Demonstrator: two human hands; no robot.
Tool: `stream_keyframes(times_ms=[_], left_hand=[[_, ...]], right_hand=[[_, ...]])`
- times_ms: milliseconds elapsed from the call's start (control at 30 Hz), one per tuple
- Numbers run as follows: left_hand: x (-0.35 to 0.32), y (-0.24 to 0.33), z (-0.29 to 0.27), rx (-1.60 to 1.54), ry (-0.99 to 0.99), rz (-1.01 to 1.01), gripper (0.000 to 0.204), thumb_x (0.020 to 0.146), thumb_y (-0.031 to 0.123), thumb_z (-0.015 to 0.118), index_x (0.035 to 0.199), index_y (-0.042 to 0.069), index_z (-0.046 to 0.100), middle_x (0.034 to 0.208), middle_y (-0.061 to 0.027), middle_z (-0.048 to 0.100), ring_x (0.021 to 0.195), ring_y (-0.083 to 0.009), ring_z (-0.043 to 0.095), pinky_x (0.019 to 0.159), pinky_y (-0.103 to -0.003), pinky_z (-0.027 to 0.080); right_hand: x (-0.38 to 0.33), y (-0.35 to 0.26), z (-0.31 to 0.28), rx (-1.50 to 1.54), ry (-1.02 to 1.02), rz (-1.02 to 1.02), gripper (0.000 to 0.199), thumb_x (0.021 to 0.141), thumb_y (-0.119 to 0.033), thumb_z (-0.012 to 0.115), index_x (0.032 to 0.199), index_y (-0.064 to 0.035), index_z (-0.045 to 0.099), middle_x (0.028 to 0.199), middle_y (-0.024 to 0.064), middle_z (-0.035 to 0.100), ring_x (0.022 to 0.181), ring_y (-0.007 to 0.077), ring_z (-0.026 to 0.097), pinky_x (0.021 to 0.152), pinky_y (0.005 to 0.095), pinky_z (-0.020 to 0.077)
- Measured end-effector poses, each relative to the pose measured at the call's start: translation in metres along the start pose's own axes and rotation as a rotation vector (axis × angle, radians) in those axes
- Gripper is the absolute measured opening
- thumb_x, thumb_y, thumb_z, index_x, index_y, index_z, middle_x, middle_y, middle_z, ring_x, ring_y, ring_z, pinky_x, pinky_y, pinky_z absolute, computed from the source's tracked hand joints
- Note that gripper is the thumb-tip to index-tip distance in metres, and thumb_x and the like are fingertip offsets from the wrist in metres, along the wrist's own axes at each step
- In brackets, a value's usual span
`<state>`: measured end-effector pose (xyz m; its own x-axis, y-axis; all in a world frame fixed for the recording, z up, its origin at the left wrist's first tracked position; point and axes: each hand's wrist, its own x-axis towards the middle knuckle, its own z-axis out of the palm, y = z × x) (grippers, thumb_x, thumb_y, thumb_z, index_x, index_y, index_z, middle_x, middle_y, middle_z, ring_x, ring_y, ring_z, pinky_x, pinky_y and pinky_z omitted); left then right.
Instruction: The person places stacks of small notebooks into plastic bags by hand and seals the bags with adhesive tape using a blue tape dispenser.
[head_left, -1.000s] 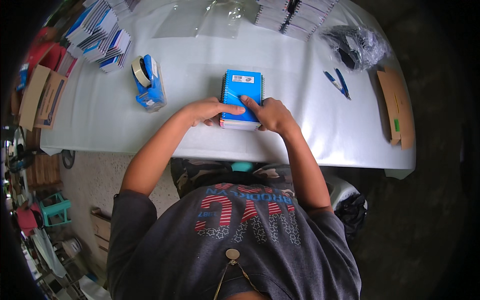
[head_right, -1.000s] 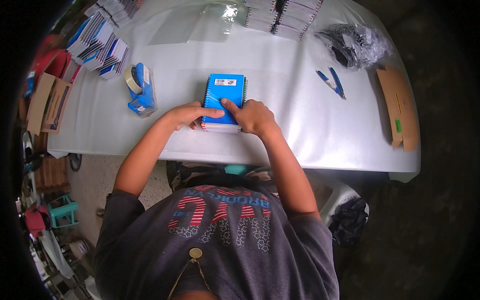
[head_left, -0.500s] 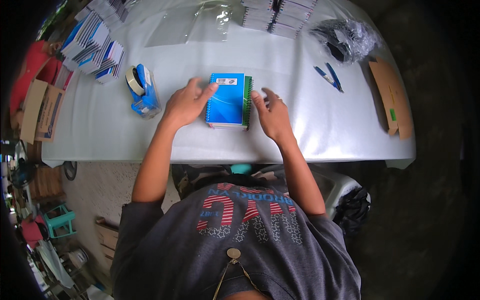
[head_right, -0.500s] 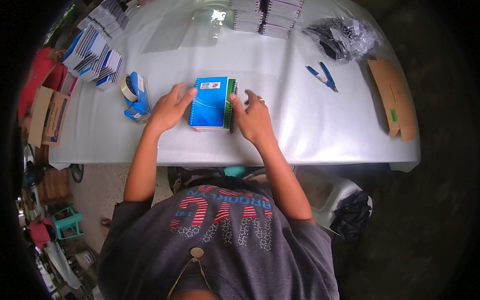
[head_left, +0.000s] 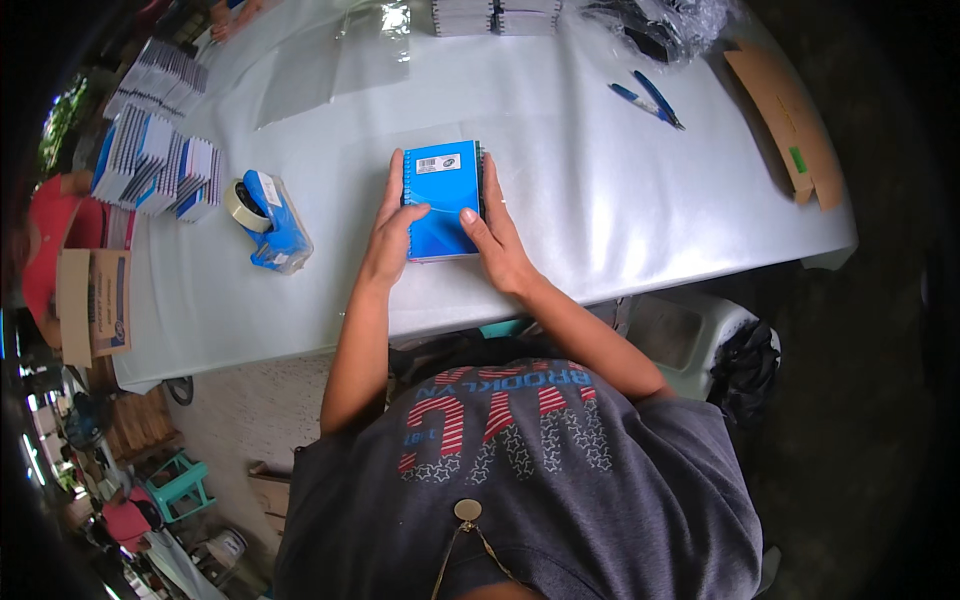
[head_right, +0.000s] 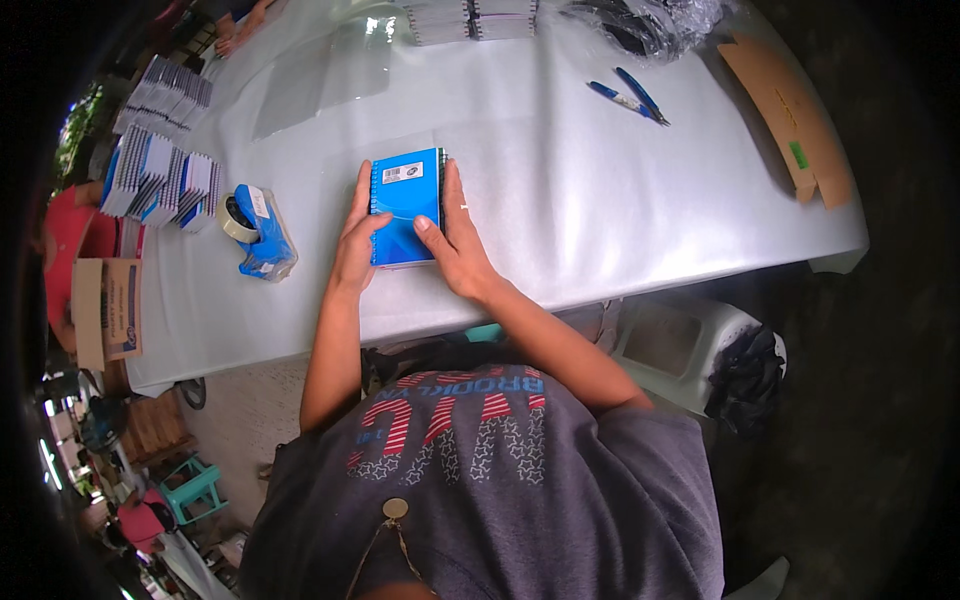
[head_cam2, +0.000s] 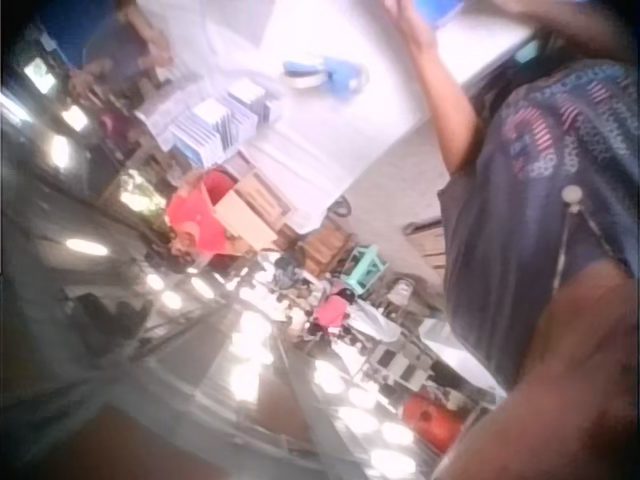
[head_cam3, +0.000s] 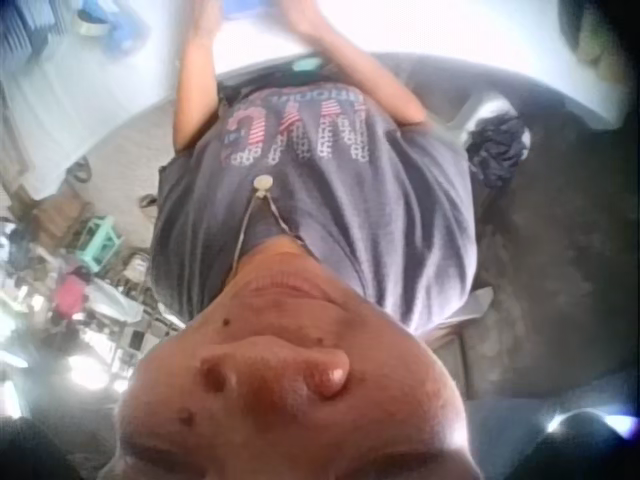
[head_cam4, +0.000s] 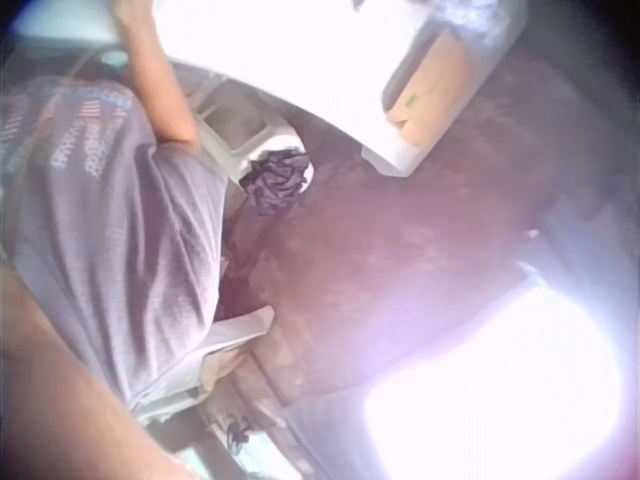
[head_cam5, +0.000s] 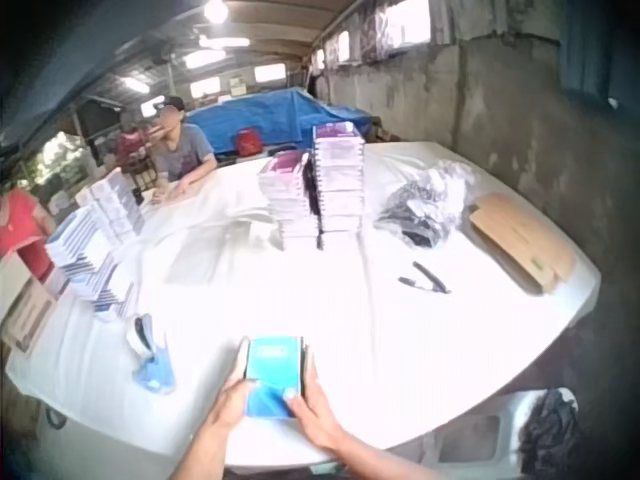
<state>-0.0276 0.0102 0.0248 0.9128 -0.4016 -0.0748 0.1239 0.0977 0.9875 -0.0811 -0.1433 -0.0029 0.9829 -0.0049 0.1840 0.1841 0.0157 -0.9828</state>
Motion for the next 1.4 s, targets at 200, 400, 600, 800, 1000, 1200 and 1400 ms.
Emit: stream_keyframes(times_ms=[200, 400, 600, 800, 1000, 1200, 1400], left_hand=[[-0.001, 0.001, 0.007, -0.240, 0.013, -0.023, 0.073, 0.085, 0.011, 0.042, 0.149, 0.007, 0.007, 0.148, -0.0151, 0.025, 0.132, -0.0235, 0.031, 0.107, -0.033, 0.028], [-0.005, -0.005, 0.012, -0.211, 0.052, 0.006, 0.075, 0.083, 0.010, 0.042, 0.148, 0.006, 0.005, 0.147, -0.0153, 0.025, 0.131, -0.0240, 0.032, 0.107, -0.033, 0.029], [-0.004, -0.005, 0.021, -0.234, 0.043, 0.015, 0.077, 0.082, 0.010, 0.042, 0.148, 0.004, 0.003, 0.148, -0.0155, 0.023, 0.133, -0.0241, 0.029, 0.108, -0.033, 0.026], [-0.002, -0.013, 0.017, -0.269, 0.058, 0.078, 0.075, 0.084, 0.016, 0.041, 0.147, 0.001, 0.003, 0.151, -0.0160, 0.018, 0.136, -0.0234, 0.025, 0.110, -0.033, 0.023], [-0.005, -0.014, 0.019, -0.218, 0.067, 0.111, 0.072, 0.087, 0.019, 0.039, 0.147, 0.003, 0.004, 0.151, -0.0142, 0.017, 0.137, -0.0233, 0.024, 0.110, -0.034, 0.022], [-0.005, -0.009, 0.026, -0.156, 0.065, 0.088, 0.073, 0.086, 0.018, 0.040, 0.148, 0.004, 0.005, 0.150, -0.0139, 0.020, 0.135, -0.0233, 0.027, 0.109, -0.034, 0.023], [-0.004, -0.012, 0.024, -0.140, 0.073, 0.098, 0.072, 0.086, 0.015, 0.040, 0.147, 0.002, 0.005, 0.149, -0.0158, 0.022, 0.134, -0.0239, 0.028, 0.109, -0.033, 0.023]], right_hand=[[0.001, 0.007, -0.004, -0.120, 0.011, -0.057, 0.087, 0.090, -0.032, 0.056, 0.146, 0.0010, -0.002, 0.152, 0.0217, 0.005, 0.141, 0.0296, 0.008, 0.113, 0.0367, 0.0098], [0.003, 0.004, -0.012, -0.077, -0.034, -0.030, 0.092, 0.084, -0.021, 0.065, 0.147, -0.0041, 0.001, 0.152, 0.0211, 0.010, 0.141, 0.0295, 0.012, 0.113, 0.0367, 0.0124], [0.006, -0.003, -0.024, -0.037, -0.073, 0.003, 0.094, 0.081, -0.015, 0.066, 0.146, -0.0002, 0.001, 0.152, 0.0227, 0.009, 0.141, 0.0325, 0.009, 0.113, 0.0374, 0.0124], [0.007, -0.005, -0.026, -0.102, -0.100, 0.002, 0.094, 0.081, -0.022, 0.066, 0.146, 0.0005, 0.001, 0.152, 0.0227, 0.009, 0.141, 0.0323, 0.010, 0.113, 0.0375, 0.0124], [0.005, -0.008, -0.025, 0.062, -0.054, 0.032, 0.093, 0.086, -0.037, 0.060, 0.146, 0.0012, 0.000, 0.152, 0.0225, 0.006, 0.142, 0.0327, 0.006, 0.114, 0.0378, 0.0092], [0.005, -0.007, -0.026, -0.052, -0.109, 0.004, 0.094, 0.086, -0.037, 0.059, 0.145, 0.0016, -0.003, 0.152, 0.0222, 0.003, 0.142, 0.0327, 0.001, 0.114, 0.0389, 0.0068], [0.006, -0.002, -0.024, -0.151, -0.110, -0.050, 0.093, 0.085, -0.030, 0.061, 0.146, 0.0007, -0.002, 0.152, 0.0232, 0.002, 0.142, 0.0334, 0.002, 0.114, 0.0388, 0.0075]])
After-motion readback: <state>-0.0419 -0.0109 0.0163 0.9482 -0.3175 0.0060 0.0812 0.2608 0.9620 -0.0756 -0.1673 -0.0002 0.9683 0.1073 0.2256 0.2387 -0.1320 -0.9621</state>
